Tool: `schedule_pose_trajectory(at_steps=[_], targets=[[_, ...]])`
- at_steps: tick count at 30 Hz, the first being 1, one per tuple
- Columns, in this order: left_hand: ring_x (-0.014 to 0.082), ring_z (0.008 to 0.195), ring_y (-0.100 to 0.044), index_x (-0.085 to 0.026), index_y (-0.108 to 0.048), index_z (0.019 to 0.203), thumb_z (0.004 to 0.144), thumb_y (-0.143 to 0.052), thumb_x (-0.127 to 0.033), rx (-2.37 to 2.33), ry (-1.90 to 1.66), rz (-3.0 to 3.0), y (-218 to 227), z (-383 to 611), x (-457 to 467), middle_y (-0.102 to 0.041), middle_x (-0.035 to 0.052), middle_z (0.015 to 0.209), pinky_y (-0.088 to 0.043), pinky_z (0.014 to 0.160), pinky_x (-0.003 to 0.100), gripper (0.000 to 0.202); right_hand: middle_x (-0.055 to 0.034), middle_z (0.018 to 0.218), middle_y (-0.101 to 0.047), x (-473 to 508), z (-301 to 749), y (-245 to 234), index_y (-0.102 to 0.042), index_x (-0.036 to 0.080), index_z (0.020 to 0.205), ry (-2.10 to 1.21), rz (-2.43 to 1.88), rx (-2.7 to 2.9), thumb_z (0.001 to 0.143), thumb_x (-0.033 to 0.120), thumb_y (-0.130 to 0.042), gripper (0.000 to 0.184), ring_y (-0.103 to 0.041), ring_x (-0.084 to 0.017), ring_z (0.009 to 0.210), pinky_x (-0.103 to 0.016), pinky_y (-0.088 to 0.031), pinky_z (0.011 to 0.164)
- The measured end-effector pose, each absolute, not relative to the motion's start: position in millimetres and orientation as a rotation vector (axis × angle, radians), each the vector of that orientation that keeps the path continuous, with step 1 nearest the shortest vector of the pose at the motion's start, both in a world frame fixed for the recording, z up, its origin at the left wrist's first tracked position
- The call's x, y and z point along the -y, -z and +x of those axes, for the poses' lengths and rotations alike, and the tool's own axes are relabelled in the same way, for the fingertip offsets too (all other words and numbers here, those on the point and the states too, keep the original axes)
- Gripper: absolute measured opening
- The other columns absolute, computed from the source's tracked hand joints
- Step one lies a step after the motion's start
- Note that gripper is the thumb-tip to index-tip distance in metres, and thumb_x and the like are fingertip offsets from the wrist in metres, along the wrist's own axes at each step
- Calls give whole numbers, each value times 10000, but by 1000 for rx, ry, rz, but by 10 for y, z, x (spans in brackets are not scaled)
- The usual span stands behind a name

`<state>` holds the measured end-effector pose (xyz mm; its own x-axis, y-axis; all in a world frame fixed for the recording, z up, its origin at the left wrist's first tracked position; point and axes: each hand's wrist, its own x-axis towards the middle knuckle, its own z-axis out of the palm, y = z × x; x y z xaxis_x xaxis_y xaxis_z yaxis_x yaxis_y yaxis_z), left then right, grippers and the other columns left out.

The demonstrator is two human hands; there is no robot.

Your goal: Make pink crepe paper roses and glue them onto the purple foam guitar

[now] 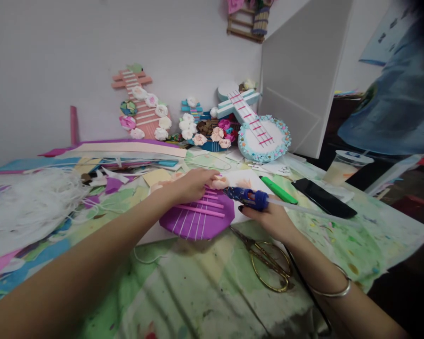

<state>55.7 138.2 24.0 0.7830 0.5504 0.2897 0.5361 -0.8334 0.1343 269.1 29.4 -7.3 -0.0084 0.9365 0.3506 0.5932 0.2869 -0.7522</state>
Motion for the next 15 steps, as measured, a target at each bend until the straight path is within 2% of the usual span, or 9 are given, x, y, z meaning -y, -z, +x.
schedule_pose_trajectory(at_steps=[2,5,8,15], targets=[[224,1117,-544,-151,-500,1238,761,-449,-48,-895,-499,2932,-243,559,-1407,-625,122,1166,-431,909,353,490,-45,895,-657,-299,2685,88,-641,182,870,-427,-1443,1743,673,303,-647,232,-565,-219,833,-343,-429,763],[222,1079,-562,-149,-530,1207,790,-465,-94,-881,-484,2929,-265,579,-1421,-645,119,1121,-429,896,344,426,-63,914,-645,-298,2669,87,-628,185,814,-342,-1489,1826,697,300,-618,165,-559,-232,860,-364,-416,780],[218,1054,-572,-154,-550,1193,803,-466,-104,-872,-466,2928,-284,610,-1433,-655,112,1098,-425,890,339,403,-61,869,-632,-298,2646,80,-604,189,735,-282,-1481,1904,713,281,-589,95,-551,-228,847,-345,-408,755],[212,1010,-584,-138,-552,1177,830,-474,-152,-904,-472,2929,-275,653,-1484,-664,110,1070,-430,858,317,356,-24,698,-589,-310,2588,93,-544,198,660,-178,-1448,1971,722,267,-559,94,-516,-195,717,-317,-391,700]])
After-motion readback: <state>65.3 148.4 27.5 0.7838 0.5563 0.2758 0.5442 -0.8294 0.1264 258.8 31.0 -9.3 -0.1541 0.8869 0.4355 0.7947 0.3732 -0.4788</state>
